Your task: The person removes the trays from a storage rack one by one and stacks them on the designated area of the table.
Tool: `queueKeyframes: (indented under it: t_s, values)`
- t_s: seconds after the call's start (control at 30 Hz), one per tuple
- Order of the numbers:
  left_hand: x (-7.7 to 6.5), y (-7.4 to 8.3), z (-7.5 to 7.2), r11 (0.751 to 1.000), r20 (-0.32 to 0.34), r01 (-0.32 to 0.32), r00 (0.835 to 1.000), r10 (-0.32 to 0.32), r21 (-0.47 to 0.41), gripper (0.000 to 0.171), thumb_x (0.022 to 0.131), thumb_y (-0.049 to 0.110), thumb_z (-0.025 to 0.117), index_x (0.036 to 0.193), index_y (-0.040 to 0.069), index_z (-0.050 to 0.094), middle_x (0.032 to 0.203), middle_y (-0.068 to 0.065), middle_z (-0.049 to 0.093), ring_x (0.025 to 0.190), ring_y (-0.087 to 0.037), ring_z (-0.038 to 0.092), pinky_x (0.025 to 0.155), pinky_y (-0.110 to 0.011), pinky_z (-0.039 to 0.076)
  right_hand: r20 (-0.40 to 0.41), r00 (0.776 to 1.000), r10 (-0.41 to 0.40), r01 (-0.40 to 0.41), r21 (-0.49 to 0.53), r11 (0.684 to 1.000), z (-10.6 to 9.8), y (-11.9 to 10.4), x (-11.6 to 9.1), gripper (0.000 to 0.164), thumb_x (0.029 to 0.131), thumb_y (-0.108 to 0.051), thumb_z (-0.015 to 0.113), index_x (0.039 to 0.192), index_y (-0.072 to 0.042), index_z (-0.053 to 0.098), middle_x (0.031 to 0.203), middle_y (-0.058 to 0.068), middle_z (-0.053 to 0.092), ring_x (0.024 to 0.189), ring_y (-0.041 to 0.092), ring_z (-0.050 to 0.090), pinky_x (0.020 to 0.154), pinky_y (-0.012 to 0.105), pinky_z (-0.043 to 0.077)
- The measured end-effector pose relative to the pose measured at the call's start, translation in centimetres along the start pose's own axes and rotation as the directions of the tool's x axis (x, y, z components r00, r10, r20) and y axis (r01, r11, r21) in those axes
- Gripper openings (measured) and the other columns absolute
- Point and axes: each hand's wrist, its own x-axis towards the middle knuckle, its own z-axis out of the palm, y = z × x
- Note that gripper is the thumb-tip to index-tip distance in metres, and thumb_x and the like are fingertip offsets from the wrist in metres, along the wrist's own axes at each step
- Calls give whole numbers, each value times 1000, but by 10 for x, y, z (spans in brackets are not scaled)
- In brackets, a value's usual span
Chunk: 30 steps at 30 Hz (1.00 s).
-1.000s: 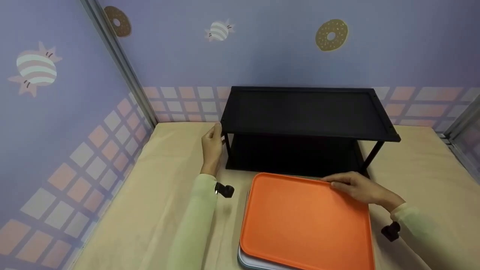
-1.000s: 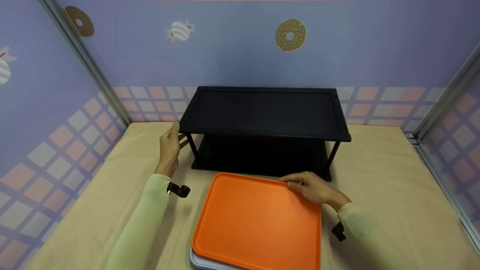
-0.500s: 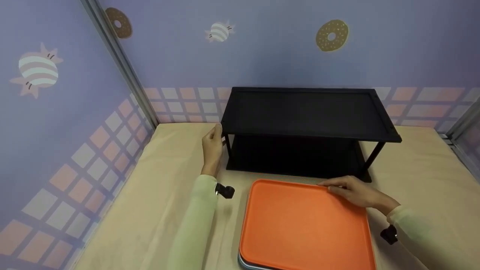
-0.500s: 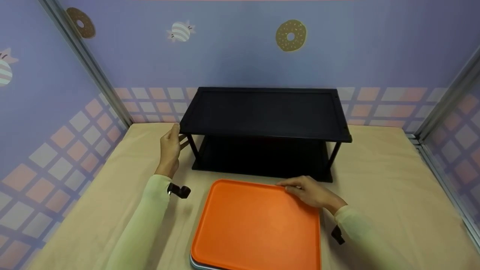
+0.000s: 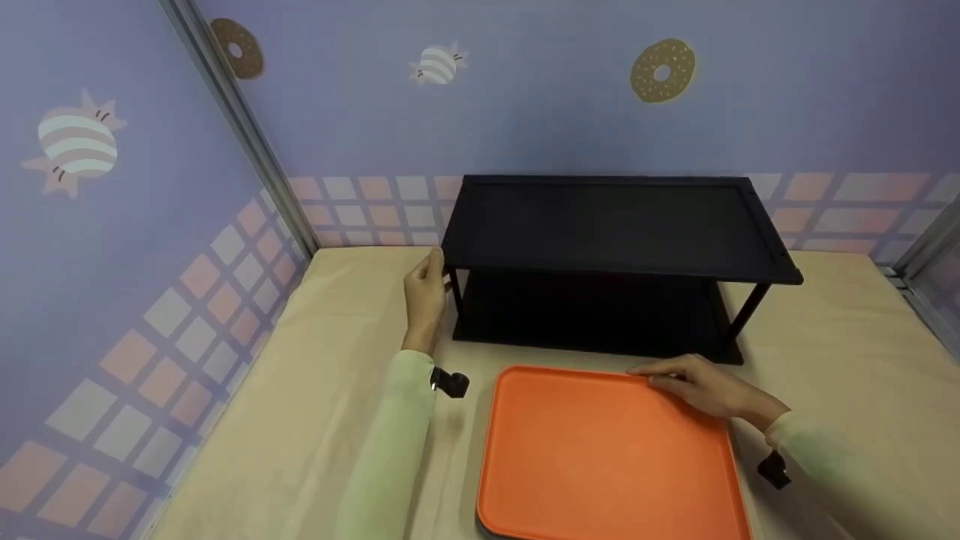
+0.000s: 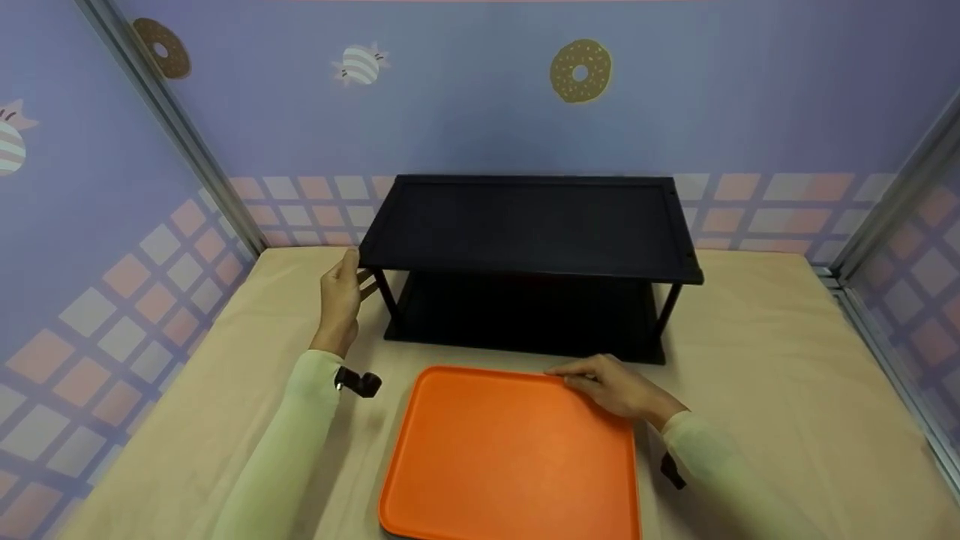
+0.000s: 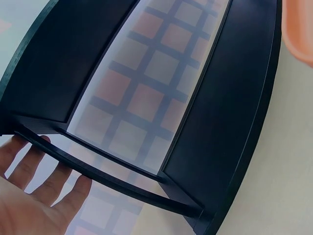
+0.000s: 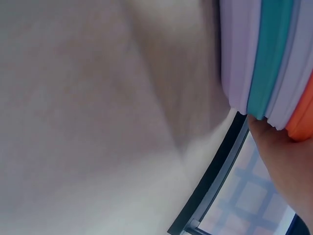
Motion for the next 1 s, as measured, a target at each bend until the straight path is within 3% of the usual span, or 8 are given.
queueKeyframes:
  t_s: [0.2,0.3,0.5,0.8,1.0]
  values:
    - [2,-1,0,1000,0,-3,1000,3,1,43,110,37,48,100,2,71,141,-13,62,131,-30,59,108,-46,50,-6,1000,11,-11,-11,1000,2,0,1,33,107,-18,56,138,-14,65,137,9,66,126,17,61,99,16,49]
    - [2,0,0,1000,8,-3,1000,3,6,46,110,36,46,101,-4,68,143,-14,61,132,-31,59,108,-46,50,-12,1000,21,-21,-12,1000,3,1,1,33,107,-18,56,138,-15,65,137,8,66,125,16,61,98,17,49]
    - [1,-1,0,1000,1,4,1000,-4,11,44,111,35,46,130,3,68,142,-15,61,130,-31,60,107,-46,51,-15,1000,12,-12,-18,1000,2,-2,3,32,106,-15,57,137,-14,66,134,9,67,122,18,64,96,17,51]
    - [0,-2,0,1000,16,-7,1000,7,17,45,110,37,46,135,3,64,147,-14,57,132,-32,59,108,-46,51,-17,1000,14,-15,-50,999,1,-3,5,33,105,-15,59,137,-17,66,134,6,68,122,23,64,98,22,52]
    - [0,-2,-2,1000,24,-7,1000,6,13,45,110,38,46,134,4,65,145,-13,58,132,-30,58,109,-47,49,-5,1000,15,-15,-42,999,3,4,2,33,106,-17,57,138,-16,65,136,7,67,123,17,63,96,19,51]
